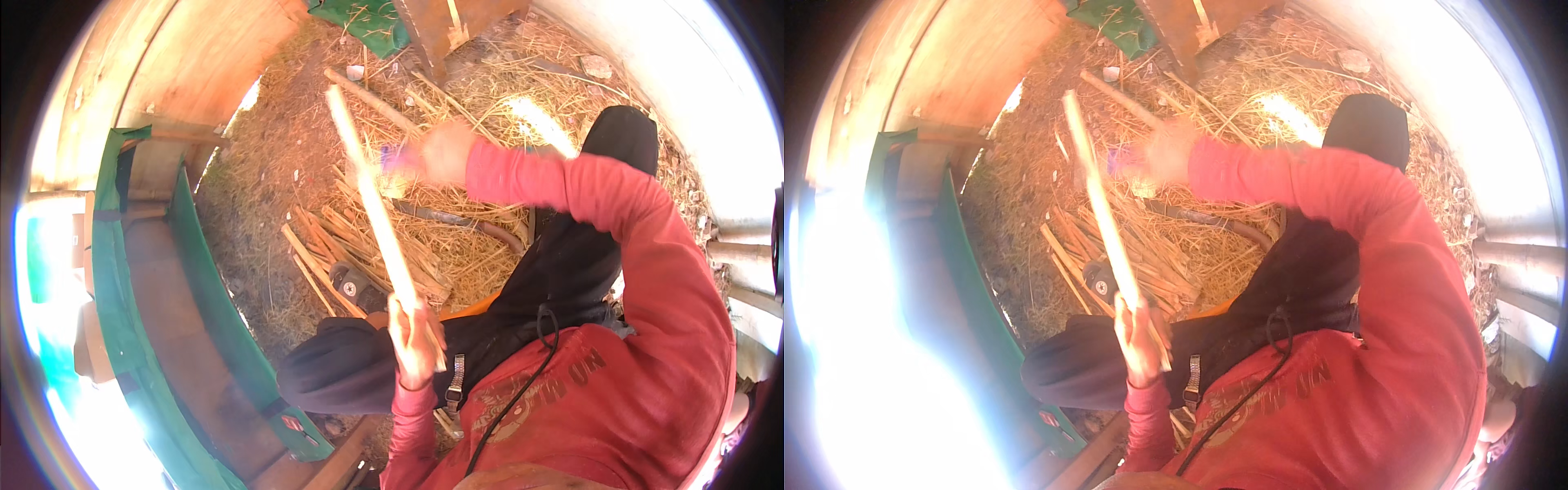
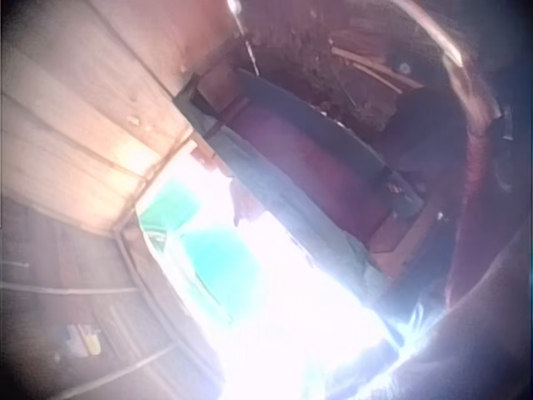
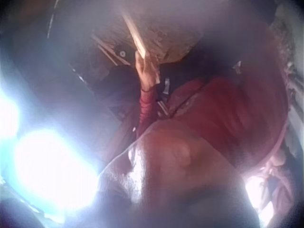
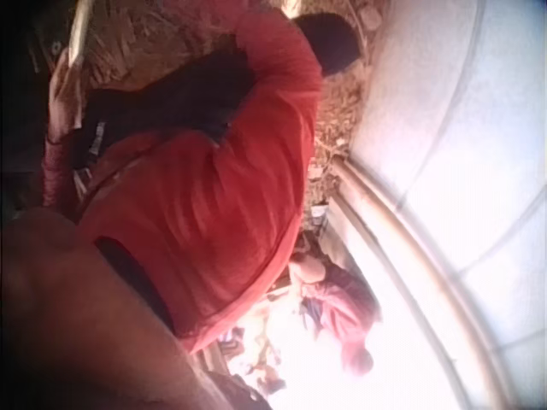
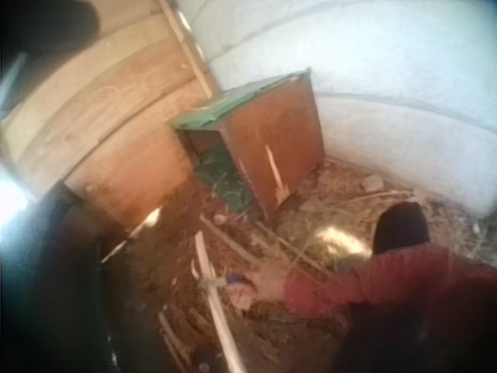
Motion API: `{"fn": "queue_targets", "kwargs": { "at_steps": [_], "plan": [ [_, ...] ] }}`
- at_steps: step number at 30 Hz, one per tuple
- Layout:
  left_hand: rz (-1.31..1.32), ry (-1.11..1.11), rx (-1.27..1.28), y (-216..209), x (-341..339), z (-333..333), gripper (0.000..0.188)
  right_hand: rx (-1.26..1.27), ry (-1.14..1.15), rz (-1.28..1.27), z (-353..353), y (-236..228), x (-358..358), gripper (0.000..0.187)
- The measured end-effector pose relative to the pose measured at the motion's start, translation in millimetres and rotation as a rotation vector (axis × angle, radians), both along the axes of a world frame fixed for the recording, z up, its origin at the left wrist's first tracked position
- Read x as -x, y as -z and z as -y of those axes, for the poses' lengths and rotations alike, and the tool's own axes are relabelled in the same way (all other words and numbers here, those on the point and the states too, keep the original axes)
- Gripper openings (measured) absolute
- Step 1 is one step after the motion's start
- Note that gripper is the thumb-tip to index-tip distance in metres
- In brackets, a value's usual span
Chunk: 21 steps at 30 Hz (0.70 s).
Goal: The person sits on the ground and uses a knife to shave thin strips from a wooden stick. They hold the stick with one hand and scrape along its length with the knife in the other, creating wood shavings.
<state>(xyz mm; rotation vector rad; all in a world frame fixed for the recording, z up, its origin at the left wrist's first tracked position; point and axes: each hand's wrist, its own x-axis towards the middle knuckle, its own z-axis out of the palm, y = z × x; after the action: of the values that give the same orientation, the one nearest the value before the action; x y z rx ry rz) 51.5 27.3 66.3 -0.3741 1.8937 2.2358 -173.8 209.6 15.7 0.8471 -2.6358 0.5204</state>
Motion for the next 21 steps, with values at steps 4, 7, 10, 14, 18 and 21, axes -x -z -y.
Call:
{"fn": "queue_targets", "kwargs": {
  "at_steps": [4,7,10,14,18,21],
  "plan": [
    [0.047,0.081,0.076,-1,-46,-12,0.011,0.270,0.534,0.228,-81,-41,92,0.076],
    [0.027,-0.061,0.096,-2,-44,-5,0.013,0.445,0.411,0.245,-71,-61,73,0.081],
    [-0.054,-0.145,0.109,1,-33,-3,0.012,0.308,-0.040,0.301,-29,-36,28,0.071],
    [-0.069,-0.133,0.099,-8,-22,-4,0.015,0.315,-0.529,0.156,3,-21,-41,0.042],
    [-0.003,-0.096,-0.100,-10,-19,-10,0.023,0.295,-0.556,0.140,3,-17,-55,0.042],
    [0.113,-0.124,-0.274,-18,-17,-12,0.024,0.274,-0.496,0.113,3,-15,-52,0.045]
  ]
}}
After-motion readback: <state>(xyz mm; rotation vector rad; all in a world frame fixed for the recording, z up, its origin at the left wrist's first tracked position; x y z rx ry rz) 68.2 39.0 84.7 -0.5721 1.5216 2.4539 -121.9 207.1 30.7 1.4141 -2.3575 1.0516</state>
